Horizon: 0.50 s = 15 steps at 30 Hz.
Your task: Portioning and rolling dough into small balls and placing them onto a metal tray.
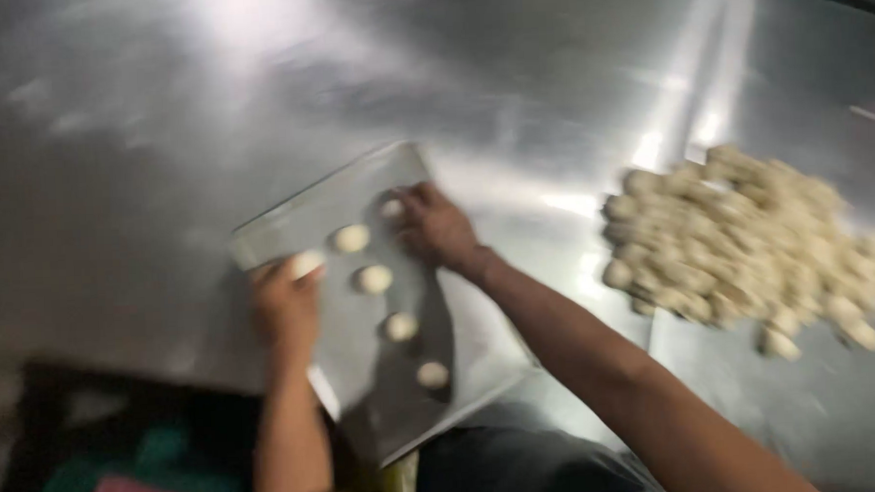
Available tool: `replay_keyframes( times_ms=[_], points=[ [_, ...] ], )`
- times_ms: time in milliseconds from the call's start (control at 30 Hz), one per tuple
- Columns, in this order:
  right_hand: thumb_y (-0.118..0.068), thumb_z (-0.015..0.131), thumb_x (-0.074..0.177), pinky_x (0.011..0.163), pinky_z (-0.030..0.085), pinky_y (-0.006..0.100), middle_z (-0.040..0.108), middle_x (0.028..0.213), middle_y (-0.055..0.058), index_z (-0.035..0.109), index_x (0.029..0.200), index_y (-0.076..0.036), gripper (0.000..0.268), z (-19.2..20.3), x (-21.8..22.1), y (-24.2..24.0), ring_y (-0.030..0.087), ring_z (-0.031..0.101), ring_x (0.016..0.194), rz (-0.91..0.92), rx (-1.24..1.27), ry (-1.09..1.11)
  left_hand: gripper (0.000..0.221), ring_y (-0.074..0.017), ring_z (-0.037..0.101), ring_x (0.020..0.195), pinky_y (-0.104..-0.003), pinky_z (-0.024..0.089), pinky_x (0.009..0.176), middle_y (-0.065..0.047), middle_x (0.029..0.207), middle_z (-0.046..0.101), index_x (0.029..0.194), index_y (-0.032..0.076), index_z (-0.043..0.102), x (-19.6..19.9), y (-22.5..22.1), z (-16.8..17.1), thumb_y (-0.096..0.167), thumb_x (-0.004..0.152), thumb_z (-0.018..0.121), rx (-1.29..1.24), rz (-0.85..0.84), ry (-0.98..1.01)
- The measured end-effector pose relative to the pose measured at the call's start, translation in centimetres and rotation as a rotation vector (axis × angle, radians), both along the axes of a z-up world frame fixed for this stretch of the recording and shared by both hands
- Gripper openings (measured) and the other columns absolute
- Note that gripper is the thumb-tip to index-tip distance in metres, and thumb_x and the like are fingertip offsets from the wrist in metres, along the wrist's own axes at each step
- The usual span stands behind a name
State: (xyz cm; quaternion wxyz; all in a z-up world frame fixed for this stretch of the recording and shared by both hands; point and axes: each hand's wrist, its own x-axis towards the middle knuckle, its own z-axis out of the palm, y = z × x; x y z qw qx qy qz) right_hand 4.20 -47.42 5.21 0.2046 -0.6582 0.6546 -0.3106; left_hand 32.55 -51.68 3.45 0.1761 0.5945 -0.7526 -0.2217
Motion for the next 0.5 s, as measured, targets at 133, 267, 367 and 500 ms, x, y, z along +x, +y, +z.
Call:
replay_keyframes(
  times_ms=[133,267,367,500],
  points=[
    [-0.024,0.075,0.089,0.088,0.052,0.049,0.059,0.126,0.025,0.054,0.139,0.001,0.06,0.4,-5.2,10.2,0.042,0.06,0.107,-0.035,-0.084,0.173,0.059,-0.0438,0.055,0.121,-0.053,0.048,0.093,-0.024,0.125,0.064,0.127,0.001,0.067,0.5,4.5,2.7,0.031,0.081,0.089,-0.061,0.019,0.041],
    [-0.016,0.074,0.087,0.088,0.052,0.046,0.068,0.112,0.015,0.064,0.124,-0.011,0.039,0.8,-12.0,21.5,0.037,0.063,0.103,-0.282,-0.059,0.264,0.051,-0.0348,0.063,0.103,-0.044,0.053,0.085,-0.018,0.122,0.061,0.127,0.002,0.068,1.3,10.8,1.1,0.025,0.086,0.087,-0.018,0.287,0.126],
    [-0.017,0.075,0.084,0.081,0.048,0.049,0.068,0.104,0.016,0.067,0.113,-0.007,0.032,5.0,-15.5,25.5,0.038,0.062,0.097,-0.486,-0.108,0.464,0.036,-0.0263,0.065,0.086,-0.036,0.054,0.073,-0.015,0.117,0.062,0.121,0.004,0.07,-3.0,15.4,2.4,0.018,0.09,0.081,0.117,0.337,0.253],
    [-0.021,0.078,0.082,0.074,0.045,0.053,0.065,0.094,0.015,0.067,0.101,-0.006,0.026,5.5,-20.7,27.6,0.037,0.061,0.09,-0.604,-0.101,0.71,0.029,-0.0189,0.068,0.078,-0.032,0.055,0.069,-0.008,0.104,0.07,0.114,0.004,0.07,-13.4,20.4,1.5,0.015,0.089,0.078,0.17,-0.011,0.373]
  ],
)
